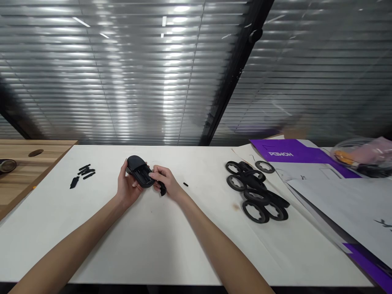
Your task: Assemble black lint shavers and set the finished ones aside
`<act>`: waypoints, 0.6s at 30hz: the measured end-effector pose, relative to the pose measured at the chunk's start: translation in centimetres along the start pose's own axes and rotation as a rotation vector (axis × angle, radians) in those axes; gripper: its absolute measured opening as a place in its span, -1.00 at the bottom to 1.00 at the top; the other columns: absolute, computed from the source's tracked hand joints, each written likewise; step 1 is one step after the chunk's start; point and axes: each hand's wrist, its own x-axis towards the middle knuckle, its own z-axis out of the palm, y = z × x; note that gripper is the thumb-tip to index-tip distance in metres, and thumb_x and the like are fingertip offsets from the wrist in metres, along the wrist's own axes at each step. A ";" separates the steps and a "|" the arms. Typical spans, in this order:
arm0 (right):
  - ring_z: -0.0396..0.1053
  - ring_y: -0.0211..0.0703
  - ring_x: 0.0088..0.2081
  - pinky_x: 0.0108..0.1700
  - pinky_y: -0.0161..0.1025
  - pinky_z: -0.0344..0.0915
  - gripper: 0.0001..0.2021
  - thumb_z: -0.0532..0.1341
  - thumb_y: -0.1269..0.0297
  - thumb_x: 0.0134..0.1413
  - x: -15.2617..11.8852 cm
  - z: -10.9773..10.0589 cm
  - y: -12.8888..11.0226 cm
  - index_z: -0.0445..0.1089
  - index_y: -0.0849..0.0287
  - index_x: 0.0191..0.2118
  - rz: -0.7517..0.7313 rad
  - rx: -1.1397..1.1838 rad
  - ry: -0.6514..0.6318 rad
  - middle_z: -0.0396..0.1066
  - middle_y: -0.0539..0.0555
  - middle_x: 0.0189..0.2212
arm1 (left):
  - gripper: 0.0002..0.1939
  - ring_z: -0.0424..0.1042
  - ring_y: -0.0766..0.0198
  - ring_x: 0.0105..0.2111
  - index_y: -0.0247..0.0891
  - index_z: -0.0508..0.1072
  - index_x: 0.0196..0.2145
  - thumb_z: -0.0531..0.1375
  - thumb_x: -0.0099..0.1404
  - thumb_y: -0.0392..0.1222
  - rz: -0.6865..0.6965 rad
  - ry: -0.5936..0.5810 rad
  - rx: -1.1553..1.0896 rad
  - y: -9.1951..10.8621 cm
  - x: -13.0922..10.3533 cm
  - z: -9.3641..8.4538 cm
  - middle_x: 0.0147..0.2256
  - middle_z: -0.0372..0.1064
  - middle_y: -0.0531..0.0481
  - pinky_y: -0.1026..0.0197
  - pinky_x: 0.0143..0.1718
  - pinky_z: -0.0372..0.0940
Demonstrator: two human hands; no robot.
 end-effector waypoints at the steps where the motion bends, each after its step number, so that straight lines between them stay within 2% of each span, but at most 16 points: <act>1: 0.04 -0.35 -0.63 -0.56 -0.35 0.01 -0.53 0.44 0.04 -0.03 0.0 0.0 0.0 0.11 0.07 -0.52 0.008 0.010 -0.003 0.10 -0.18 -0.67 | -0.38 0.02 0.55 -0.75 -0.47 0.61 -0.08 0.34 0.26 0.23 0.000 -0.001 0.004 0.0 0.0 0.0 -0.39 0.56 -0.05 0.33 -0.55 0.39; 6: 0.01 -0.37 -0.61 -0.55 -0.36 -0.04 -0.56 0.44 0.13 -0.07 0.1 -0.2 0.1 0.11 0.08 -0.52 0.046 0.075 -0.046 0.09 -0.18 -0.65 | -0.37 0.01 0.56 -0.75 -0.48 0.61 -0.06 0.33 0.25 0.23 -0.010 0.016 0.017 0.1 -0.1 0.0 -0.38 0.56 -0.05 0.33 -0.59 0.35; 12: 0.03 -0.34 -0.61 -0.54 -0.33 -0.05 -0.54 0.38 -0.07 0.03 0.3 0.1 0.2 0.17 0.10 -0.53 0.059 0.039 0.003 0.09 -0.15 -0.66 | -0.36 0.02 0.54 -0.75 -0.48 0.61 -0.07 0.37 0.20 0.22 -0.022 0.001 0.030 0.0 -0.1 0.2 -0.50 0.47 0.04 0.33 -0.63 0.28; 18: 0.06 -0.35 -0.61 -0.56 -0.33 0.01 -0.51 0.43 -0.04 -0.04 0.3 0.3 0.0 0.14 0.09 -0.57 0.055 -0.009 0.023 0.11 -0.15 -0.64 | -0.33 0.00 0.55 -0.76 -0.51 0.61 -0.06 0.35 0.20 0.25 -0.037 0.005 0.059 -0.1 -0.2 0.3 -0.53 0.46 0.04 0.34 -0.64 0.23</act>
